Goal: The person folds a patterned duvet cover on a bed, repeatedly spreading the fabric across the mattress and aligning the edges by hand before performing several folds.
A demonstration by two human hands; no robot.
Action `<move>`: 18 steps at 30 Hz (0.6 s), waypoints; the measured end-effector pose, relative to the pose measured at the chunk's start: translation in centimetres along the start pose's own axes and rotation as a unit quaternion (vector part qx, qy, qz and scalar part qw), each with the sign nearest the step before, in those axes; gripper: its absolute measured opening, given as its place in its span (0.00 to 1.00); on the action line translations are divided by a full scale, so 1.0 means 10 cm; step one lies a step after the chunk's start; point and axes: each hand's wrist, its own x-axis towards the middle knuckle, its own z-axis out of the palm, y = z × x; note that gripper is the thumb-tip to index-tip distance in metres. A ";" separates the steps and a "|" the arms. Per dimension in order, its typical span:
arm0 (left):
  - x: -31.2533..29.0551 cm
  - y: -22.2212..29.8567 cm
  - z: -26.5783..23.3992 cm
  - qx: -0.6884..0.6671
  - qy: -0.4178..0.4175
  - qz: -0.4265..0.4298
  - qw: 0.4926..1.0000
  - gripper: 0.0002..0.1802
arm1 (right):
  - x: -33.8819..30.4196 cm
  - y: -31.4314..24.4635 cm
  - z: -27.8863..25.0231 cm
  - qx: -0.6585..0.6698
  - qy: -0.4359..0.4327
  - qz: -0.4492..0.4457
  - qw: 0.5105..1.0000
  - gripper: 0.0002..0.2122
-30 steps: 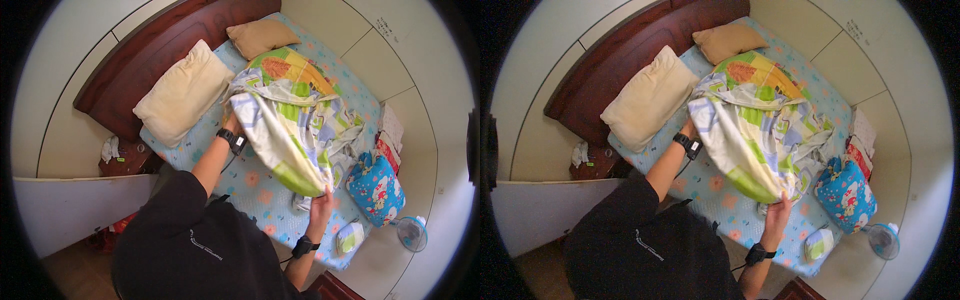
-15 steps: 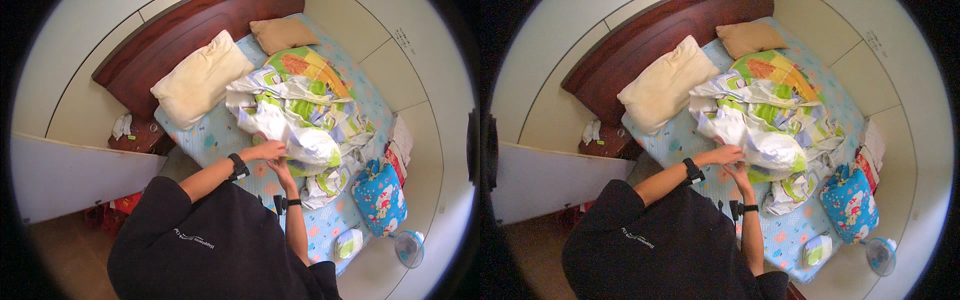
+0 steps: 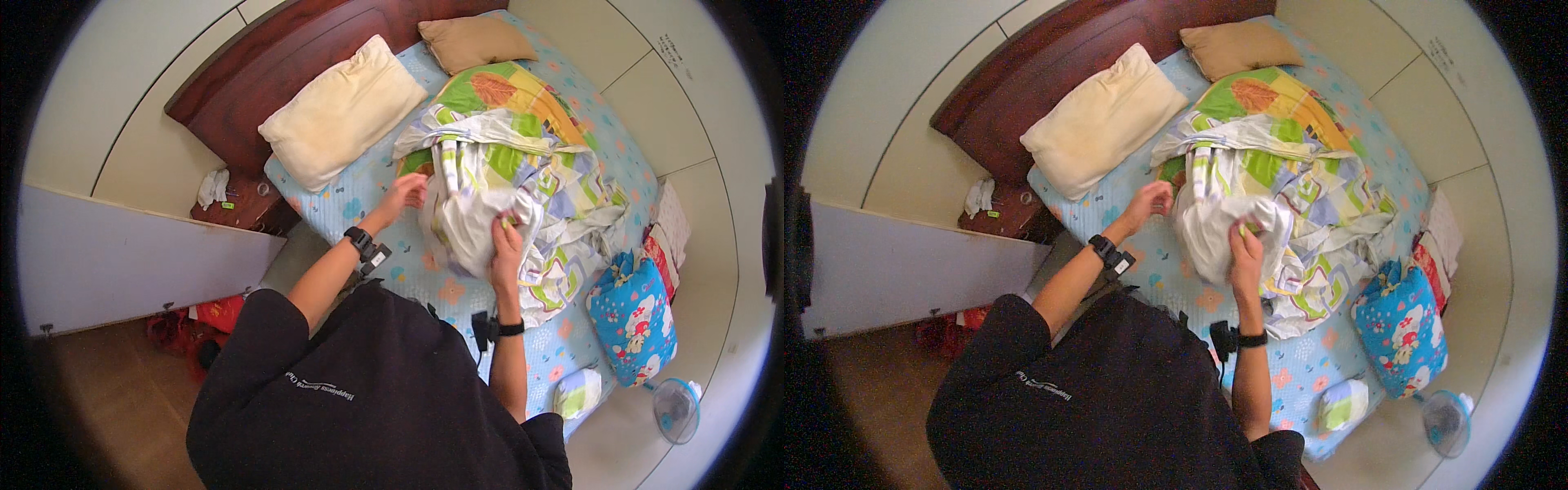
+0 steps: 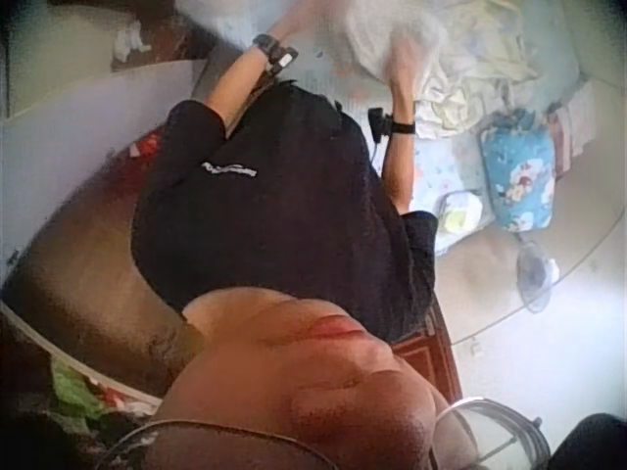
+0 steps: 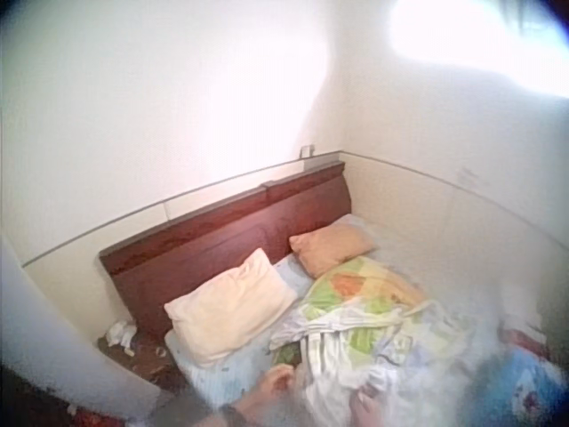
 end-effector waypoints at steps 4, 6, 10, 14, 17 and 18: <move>0.11 -0.51 -0.60 0.164 0.215 -0.041 0.962 0.33 | -0.46 -0.56 -0.34 0.059 0.033 0.130 0.989 0.09; 0.23 -0.69 -0.76 0.183 0.245 -0.077 0.949 0.43 | -0.76 -0.69 -0.64 -0.020 -0.007 0.148 0.989 0.10; 0.49 -1.07 -0.89 0.409 0.192 0.002 0.892 0.56 | -1.36 -1.32 -0.88 -0.036 -0.033 0.156 0.987 0.15; 0.62 -1.09 -0.39 0.647 0.084 0.026 0.758 0.55 | -2.18 -1.19 -1.00 -0.008 0.134 0.167 0.977 0.14; 0.93 -1.26 -0.12 0.682 -0.077 0.013 0.728 0.51 | -2.13 -1.29 -0.66 0.023 0.202 0.214 0.955 0.14; 1.04 -1.34 0.03 0.683 -0.101 0.033 0.723 0.48 | -2.17 -1.28 -0.57 0.028 0.229 0.223 0.947 0.14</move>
